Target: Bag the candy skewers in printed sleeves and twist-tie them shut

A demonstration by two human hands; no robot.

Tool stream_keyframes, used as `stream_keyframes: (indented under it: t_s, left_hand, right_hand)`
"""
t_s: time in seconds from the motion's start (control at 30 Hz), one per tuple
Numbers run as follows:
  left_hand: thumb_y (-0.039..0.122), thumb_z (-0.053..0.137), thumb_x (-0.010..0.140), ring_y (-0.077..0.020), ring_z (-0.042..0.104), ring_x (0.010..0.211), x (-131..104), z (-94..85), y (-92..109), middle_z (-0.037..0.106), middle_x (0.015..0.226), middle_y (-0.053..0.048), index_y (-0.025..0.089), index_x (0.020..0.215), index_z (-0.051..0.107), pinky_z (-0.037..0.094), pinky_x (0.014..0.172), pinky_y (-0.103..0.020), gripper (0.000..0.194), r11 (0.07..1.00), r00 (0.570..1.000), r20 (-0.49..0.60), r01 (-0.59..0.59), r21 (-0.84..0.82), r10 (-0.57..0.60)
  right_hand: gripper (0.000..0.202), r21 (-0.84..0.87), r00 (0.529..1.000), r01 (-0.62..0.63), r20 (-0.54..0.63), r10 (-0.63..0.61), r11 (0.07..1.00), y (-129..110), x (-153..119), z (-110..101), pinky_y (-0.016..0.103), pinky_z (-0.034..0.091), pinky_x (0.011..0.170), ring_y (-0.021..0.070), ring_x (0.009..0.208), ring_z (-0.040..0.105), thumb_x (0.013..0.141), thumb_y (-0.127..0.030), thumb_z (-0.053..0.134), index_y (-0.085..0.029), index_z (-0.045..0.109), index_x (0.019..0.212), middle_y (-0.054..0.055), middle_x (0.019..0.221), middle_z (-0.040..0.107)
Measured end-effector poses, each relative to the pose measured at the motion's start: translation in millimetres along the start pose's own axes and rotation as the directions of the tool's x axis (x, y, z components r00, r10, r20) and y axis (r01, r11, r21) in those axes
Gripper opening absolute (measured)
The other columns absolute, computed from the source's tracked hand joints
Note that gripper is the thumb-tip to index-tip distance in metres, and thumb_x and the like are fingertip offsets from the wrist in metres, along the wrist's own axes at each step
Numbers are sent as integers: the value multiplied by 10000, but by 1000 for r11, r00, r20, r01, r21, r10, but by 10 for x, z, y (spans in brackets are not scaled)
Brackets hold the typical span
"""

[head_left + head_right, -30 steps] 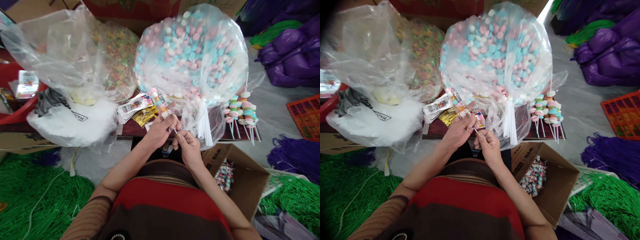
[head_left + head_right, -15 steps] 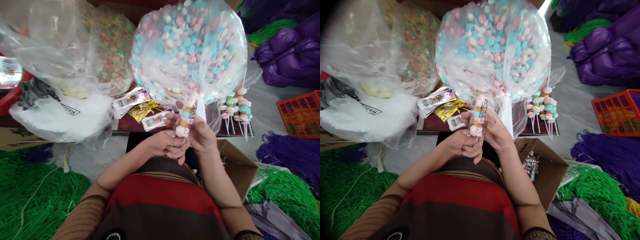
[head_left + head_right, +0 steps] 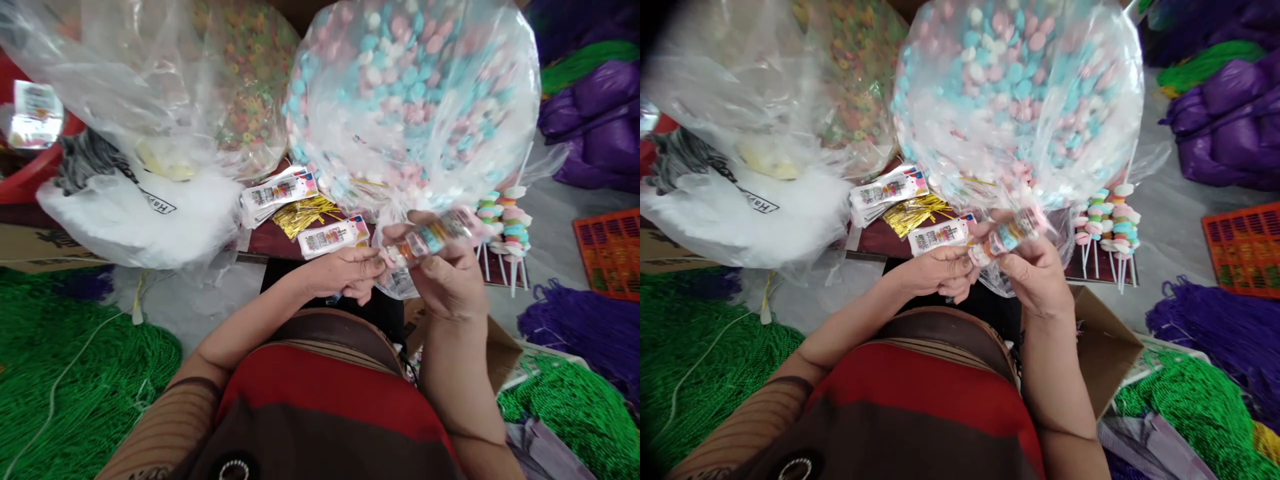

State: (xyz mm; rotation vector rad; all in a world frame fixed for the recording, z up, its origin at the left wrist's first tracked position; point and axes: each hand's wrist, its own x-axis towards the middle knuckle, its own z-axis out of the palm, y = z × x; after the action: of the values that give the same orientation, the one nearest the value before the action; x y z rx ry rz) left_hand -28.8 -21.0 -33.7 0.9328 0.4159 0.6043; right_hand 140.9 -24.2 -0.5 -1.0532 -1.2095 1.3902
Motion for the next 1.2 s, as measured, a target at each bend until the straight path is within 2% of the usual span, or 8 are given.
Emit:
stream_keyframes:
  t_s: [0.07,0.13,0.3,0.47,0.57,0.7,0.8,1.2]
  left_hand:
    - [752,582,858,-86,298,392,-15,-8,8,312,504,110,222,831,541,443,519,-289,532,999,998,59,36,-4,-36]
    - [654,526,935,-113,382,457,-11,-18,6,394,547,66,219,857,567,435,580,-293,443,968,987,-136,-55,245,90]
    - [355,613,923,-182,542,678,-61,-161,13,583,691,-30,219,764,587,396,694,-301,212,637,732,-440,10,771,520]
    - [534,621,949,-94,376,452,-293,-481,180,439,512,69,214,796,605,398,570,-249,355,882,570,-676,-238,407,466]
    - [497,674,939,-58,302,387,-408,-620,308,323,450,112,203,753,576,434,534,-217,362,883,472,-803,-449,137,365]
    - [411,699,945,-43,330,371,-475,-690,372,330,439,116,185,740,583,464,516,-198,326,858,464,-836,-514,15,293]
    - [406,706,941,-38,341,368,-482,-723,365,354,441,114,179,746,596,476,512,-197,320,843,470,-832,-538,-4,296]
    - [511,788,838,-43,360,368,-497,-808,395,369,461,121,184,785,565,439,435,-183,400,878,488,-833,-479,-7,260]
  right_hand:
    - [416,25,1000,8,-23,-7,1000,-20,31,2,426,626,730,264,902,735,681,-560,898,-287,721,940,48,904,748]
    - [332,0,982,86,-168,-85,996,38,88,78,381,620,723,212,805,716,694,-496,908,-290,721,873,13,829,720]
    - [280,-189,917,187,-319,-240,964,280,301,303,313,562,627,160,672,648,774,-495,845,-272,703,866,-8,773,698]
    - [201,-450,995,85,89,-50,889,456,685,373,357,558,723,209,787,708,958,-414,629,-261,750,1009,37,913,771]
    - [193,-802,981,160,194,-2,575,593,918,475,400,517,913,272,1033,702,965,-235,582,-211,762,1031,101,1079,778]
    - [261,-964,967,223,237,94,143,710,1069,640,359,469,812,299,1086,655,997,-221,511,-186,745,1106,152,1148,740]
    - [294,-970,962,238,242,125,53,712,1108,669,331,430,742,273,1039,658,1017,-231,463,-183,746,1081,150,1121,734]
    - [257,-913,980,141,183,76,382,601,1235,466,291,419,705,198,739,654,975,-263,506,-218,738,874,41,783,756]
